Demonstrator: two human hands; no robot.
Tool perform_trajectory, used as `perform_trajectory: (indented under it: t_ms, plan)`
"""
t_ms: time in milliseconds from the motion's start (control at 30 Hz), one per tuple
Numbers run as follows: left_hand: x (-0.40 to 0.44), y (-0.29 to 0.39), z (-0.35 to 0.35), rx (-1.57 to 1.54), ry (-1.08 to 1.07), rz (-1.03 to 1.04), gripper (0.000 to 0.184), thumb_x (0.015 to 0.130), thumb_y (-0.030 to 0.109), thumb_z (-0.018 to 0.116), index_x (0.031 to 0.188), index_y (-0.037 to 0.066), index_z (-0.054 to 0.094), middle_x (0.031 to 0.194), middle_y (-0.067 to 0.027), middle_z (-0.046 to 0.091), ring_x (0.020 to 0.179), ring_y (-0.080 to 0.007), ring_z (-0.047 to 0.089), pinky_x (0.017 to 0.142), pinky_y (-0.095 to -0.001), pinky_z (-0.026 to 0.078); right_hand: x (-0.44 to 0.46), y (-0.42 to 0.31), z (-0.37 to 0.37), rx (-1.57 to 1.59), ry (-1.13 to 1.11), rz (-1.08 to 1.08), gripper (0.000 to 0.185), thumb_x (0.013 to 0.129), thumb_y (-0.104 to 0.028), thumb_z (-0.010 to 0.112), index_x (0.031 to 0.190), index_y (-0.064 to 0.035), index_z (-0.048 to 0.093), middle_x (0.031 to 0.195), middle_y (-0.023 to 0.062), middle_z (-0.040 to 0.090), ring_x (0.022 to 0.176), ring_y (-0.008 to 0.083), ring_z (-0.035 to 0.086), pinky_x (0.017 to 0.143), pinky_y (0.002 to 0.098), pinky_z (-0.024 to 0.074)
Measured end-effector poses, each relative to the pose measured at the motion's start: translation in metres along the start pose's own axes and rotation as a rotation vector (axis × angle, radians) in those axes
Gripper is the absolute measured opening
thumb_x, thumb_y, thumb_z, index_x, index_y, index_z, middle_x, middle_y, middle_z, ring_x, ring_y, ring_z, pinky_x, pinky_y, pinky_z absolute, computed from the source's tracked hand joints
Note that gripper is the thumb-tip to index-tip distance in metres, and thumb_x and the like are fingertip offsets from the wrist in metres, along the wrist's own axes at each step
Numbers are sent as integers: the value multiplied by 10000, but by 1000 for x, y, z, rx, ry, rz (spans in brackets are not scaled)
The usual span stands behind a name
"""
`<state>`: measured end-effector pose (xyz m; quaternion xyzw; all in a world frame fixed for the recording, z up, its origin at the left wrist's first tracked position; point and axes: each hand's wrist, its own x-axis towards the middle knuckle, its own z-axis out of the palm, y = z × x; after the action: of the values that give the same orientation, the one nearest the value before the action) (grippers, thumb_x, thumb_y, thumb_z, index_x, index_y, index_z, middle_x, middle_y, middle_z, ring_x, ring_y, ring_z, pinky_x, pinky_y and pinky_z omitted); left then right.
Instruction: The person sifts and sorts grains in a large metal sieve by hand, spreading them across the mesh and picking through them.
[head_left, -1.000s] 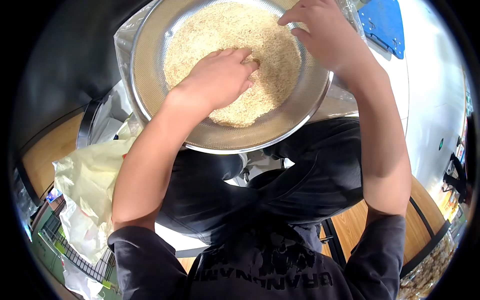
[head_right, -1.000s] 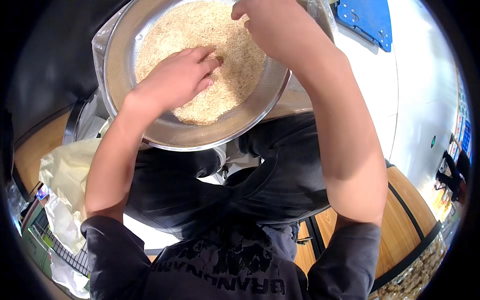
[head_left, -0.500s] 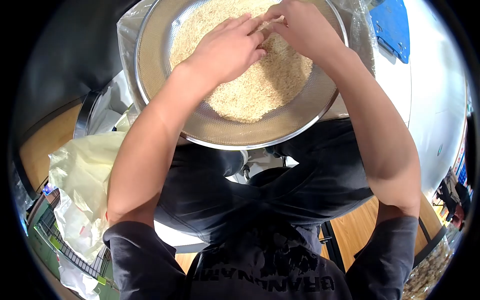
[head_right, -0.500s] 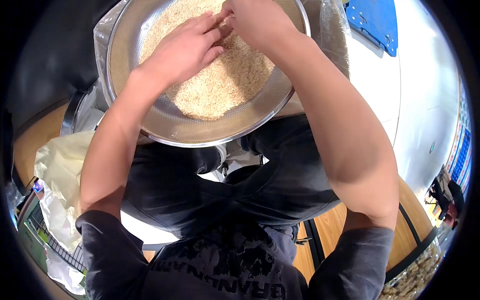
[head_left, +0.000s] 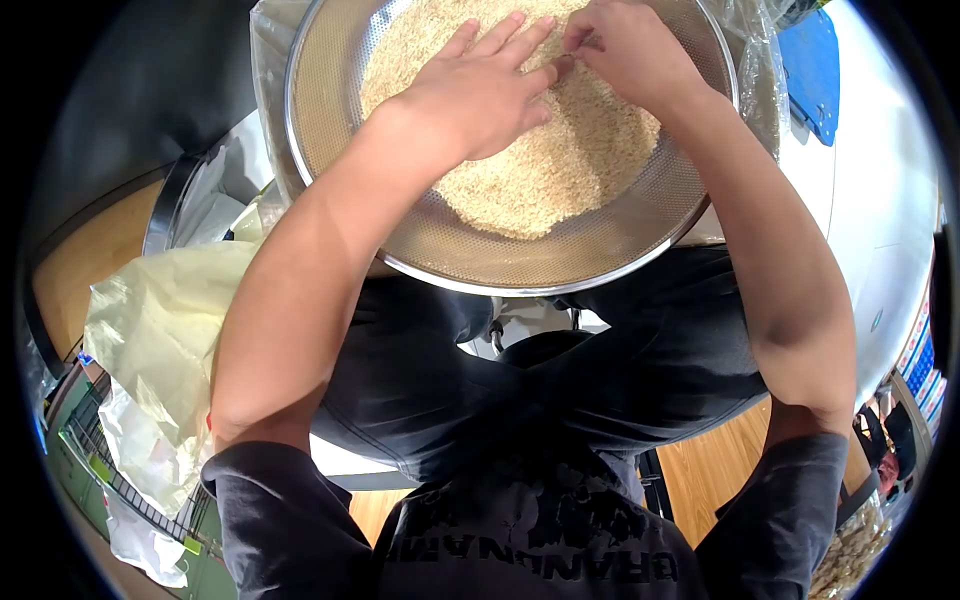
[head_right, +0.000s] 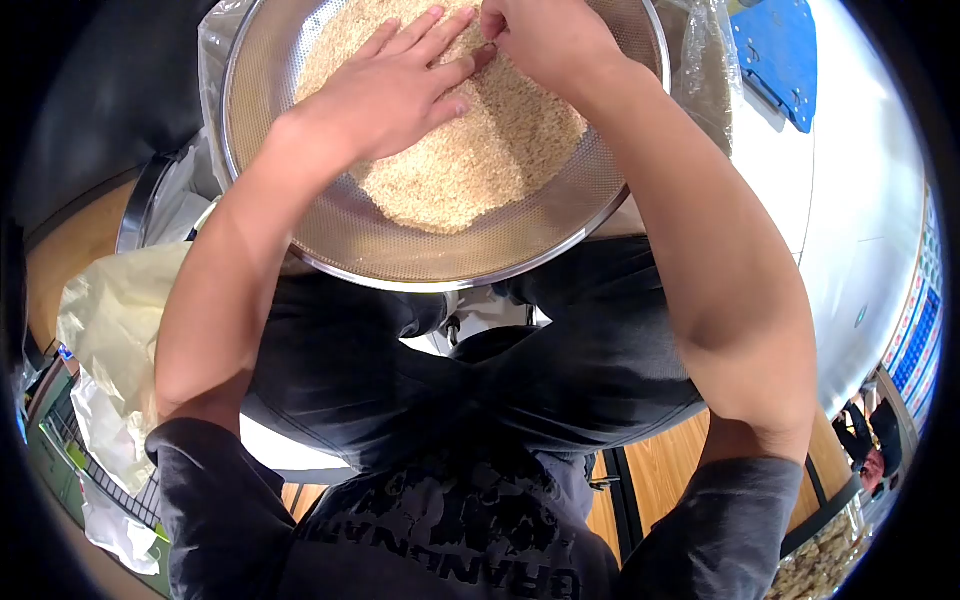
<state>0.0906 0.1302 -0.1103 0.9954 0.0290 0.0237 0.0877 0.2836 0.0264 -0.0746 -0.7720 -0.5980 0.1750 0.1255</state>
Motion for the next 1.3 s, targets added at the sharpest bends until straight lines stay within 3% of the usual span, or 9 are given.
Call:
perform_trajectory:
  t_ms: [33,100,200,400,633,733,900,1033,1300]
  plan:
    - [1,1,-4,-1,-2,-2,472,1053,320,553,1443,57,592,1614,-253,430,1514,-394,397,1219,-528,354,2,3,3,1,-2,-1,134,856,-122,720,949,-77,806,1052,229,720,960,406,721,887,484,580]
    - [4,2,-13,46,-403,-58,665,1103,463,421,1649,94,331,1770,-189,76,1635,-377,74,1313,-560,124,9,13,13,-55,-16,-10,147,852,-119,694,942,-83,805,1036,225,717,968,405,719,879,488,579]
    - [4,3,-18,-16,-403,-38,678,1103,432,444,1653,63,303,1760,-214,101,1631,-382,97,1309,-549,146,11,19,20,-108,100,-76,153,850,-120,678,920,-87,809,1004,229,722,962,408,719,879,490,579]
    - [11,15,-53,-78,-410,-225,737,1092,424,479,1654,6,252,1757,-225,99,1630,-396,75,1314,-540,129,12,23,21,16,14,-62,171,836,-102,664,888,-95,826,988,242,727,939,409,714,889,480,577]
    - [10,18,-59,-119,-377,-238,717,1075,398,513,1635,7,298,1753,-230,104,1625,-405,92,1315,-537,129,13,24,18,71,13,-84,182,823,-66,650,859,-86,828,938,223,733,938,392,712,907,468,572]
    - [11,16,-50,-149,-366,-184,695,1071,388,520,1623,12,328,1752,-235,97,1622,-412,93,1315,-534,130,11,28,23,53,-64,-96,216,828,-45,652,934,-94,833,992,234,730,967,385,708,930,457,564]
    - [7,8,-29,-53,-321,-238,693,1067,407,528,1610,14,352,1745,-250,103,1614,-436,108,1316,-521,141,8,27,27,-153,49,-130,274,853,-37,650,1037,-126,833,1049,236,724,1004,381,701,954,449,552]
    - [3,1,-10,-4,-223,-199,690,1067,417,529,1602,14,364,1741,-260,106,1612,-436,121,1315,-524,144,12,19,16,-78,-34,-25,250,868,-56,655,1027,-126,834,1055,245,724,1032,388,695,970,459,543]
    - [9,15,-45,-120,-342,-243,663,1060,387,556,1585,16,395,1733,-277,111,1609,-446,125,1311,-539,145,10,23,23,-105,-64,-10,203,877,-98,652,955,-114,838,1068,251,718,1060,397,684,987,457,534]
